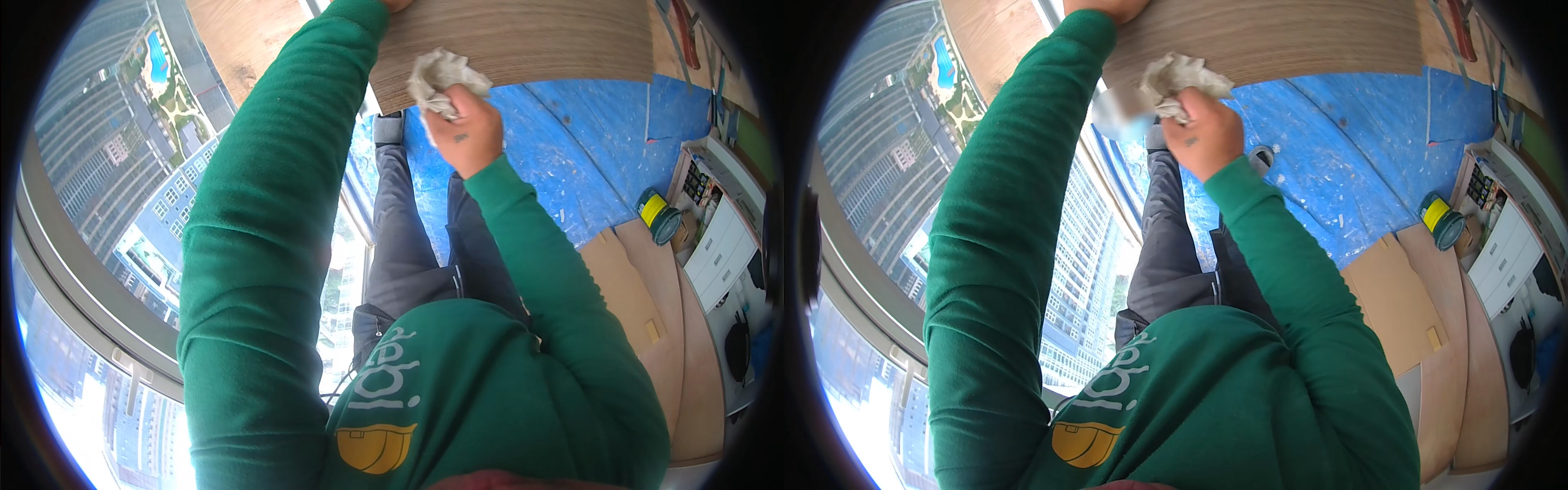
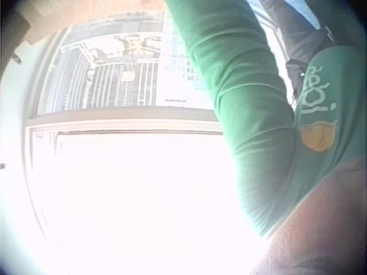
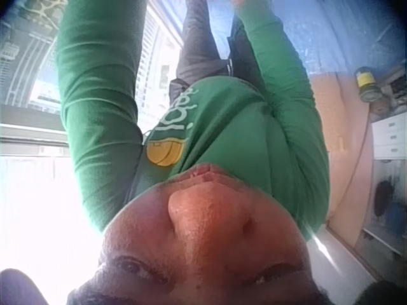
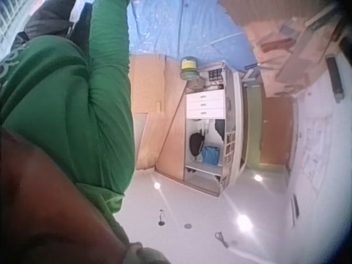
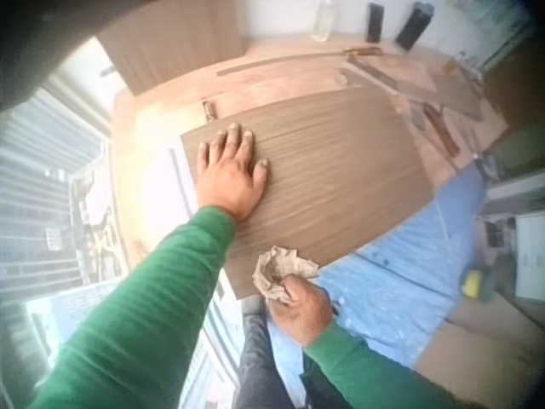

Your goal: The person wipes a wooden cabinet door with a cloth, then uses a hammer to tap along the edge of the door. The person continues to tap the door with the hammer while holding it in place.

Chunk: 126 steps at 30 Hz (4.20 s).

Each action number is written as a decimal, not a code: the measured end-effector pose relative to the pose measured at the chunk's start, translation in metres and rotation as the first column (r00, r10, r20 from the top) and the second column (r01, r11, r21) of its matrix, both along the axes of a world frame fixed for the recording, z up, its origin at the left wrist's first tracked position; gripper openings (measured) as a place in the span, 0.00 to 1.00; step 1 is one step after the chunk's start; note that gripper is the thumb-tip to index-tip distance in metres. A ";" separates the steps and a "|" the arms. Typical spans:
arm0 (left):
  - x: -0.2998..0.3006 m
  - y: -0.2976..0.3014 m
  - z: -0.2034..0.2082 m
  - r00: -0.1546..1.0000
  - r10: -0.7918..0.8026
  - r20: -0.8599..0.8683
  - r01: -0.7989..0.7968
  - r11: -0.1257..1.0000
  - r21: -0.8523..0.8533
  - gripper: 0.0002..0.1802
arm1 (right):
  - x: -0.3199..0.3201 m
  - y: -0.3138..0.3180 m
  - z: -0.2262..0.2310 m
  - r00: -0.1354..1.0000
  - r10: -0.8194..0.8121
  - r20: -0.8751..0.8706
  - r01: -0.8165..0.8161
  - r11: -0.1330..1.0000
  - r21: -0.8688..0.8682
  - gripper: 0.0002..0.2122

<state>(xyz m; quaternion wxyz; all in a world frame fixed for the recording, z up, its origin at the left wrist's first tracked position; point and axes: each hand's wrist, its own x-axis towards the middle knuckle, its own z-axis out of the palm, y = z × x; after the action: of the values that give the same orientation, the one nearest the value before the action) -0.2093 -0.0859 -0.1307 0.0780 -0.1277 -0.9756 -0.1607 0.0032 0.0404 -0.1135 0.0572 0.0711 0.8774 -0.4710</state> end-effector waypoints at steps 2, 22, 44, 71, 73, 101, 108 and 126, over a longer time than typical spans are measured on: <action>0.001 -0.001 -0.001 1.000 0.003 0.008 -0.003 1.000 -0.006 0.37 | 0.001 -0.003 -0.003 0.991 0.053 -0.124 -0.044 0.996 0.074 0.08; 0.001 0.011 0.008 1.000 -0.009 -0.004 0.009 0.996 -0.089 0.36 | -0.014 0.117 -0.038 0.851 -0.520 0.071 0.508 0.781 -0.363 0.23; -0.007 -0.003 -0.024 0.994 -0.089 -0.070 0.078 0.986 -0.149 0.39 | 0.009 0.088 -0.032 0.961 -0.257 -0.102 0.246 0.963 -0.107 0.12; -0.009 0.000 -0.019 0.992 -0.097 -0.084 0.082 0.982 -0.170 0.40 | -0.038 0.137 -0.035 0.638 -0.758 -0.132 0.712 0.647 -0.274 0.19; -0.008 -0.004 -0.021 0.990 -0.102 -0.095 0.085 0.983 -0.164 0.40 | -0.036 0.138 -0.033 0.716 -0.691 -0.101 0.674 0.722 -0.159 0.19; -0.009 -0.006 -0.022 0.989 -0.086 -0.120 0.061 0.979 -0.194 0.38 | -0.045 0.255 -0.021 0.972 -0.212 -0.102 0.228 0.957 0.179 0.14; -0.007 -0.003 -0.022 0.989 -0.059 -0.135 0.029 0.976 -0.215 0.38 | -0.054 0.250 -0.004 0.958 -0.285 -0.026 0.285 0.945 0.159 0.12; -0.007 -0.004 -0.021 0.989 -0.049 -0.137 0.019 0.978 -0.209 0.37 | -0.025 0.151 -0.022 0.979 -0.204 -0.005 0.199 0.962 -0.189 0.08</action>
<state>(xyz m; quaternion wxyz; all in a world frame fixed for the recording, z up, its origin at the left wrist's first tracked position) -0.2163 -0.0899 -0.1521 0.1303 -0.1630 -0.9767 -0.0501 -0.0218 0.1912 -0.1351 0.0048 0.1487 0.8180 -0.5556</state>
